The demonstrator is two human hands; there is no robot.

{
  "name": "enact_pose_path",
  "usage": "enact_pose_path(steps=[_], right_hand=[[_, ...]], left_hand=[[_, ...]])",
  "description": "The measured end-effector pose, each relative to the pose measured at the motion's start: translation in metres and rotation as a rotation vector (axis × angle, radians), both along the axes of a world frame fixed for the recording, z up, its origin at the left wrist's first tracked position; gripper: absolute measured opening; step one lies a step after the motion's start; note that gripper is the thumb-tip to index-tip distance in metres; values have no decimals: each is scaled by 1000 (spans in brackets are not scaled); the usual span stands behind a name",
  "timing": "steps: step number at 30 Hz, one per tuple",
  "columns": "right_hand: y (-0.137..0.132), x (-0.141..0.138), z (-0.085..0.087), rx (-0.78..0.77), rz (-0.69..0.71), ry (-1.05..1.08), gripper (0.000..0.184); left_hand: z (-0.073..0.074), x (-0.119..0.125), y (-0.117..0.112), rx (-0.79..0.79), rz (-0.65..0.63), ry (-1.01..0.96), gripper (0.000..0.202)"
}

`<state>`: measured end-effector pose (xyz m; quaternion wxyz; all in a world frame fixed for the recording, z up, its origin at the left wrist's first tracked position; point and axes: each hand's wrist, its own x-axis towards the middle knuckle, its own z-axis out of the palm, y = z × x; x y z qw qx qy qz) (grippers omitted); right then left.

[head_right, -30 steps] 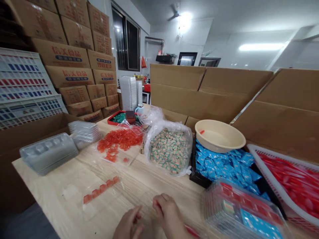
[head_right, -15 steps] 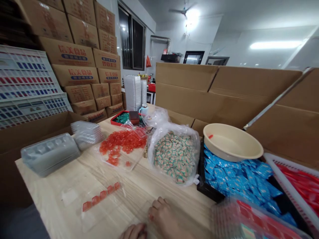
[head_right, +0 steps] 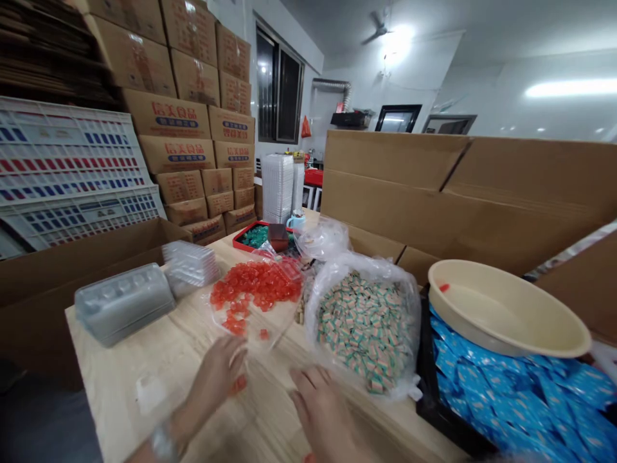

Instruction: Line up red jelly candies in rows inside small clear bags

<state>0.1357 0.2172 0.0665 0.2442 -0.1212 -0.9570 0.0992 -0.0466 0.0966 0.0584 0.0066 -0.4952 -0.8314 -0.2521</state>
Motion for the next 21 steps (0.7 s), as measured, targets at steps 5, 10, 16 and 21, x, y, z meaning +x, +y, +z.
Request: enact_pose_path(steps=[5,10,16,21], right_hand=[[15,-124,-17,-247,-100,-355,28],[28,-139,-42,-324,-89,-334,19],[8,-55,-22,-587,-177,-111,23],[-19,41,-48,-1433,-274,148,54]], left_hand=[[-3,-54,50,-264,172,62,25],[-18,-54,56,-266,152,-15,36],[-13,-71,57,-65,148,-381,21],[4,-52,57,375,251,-1020,20]])
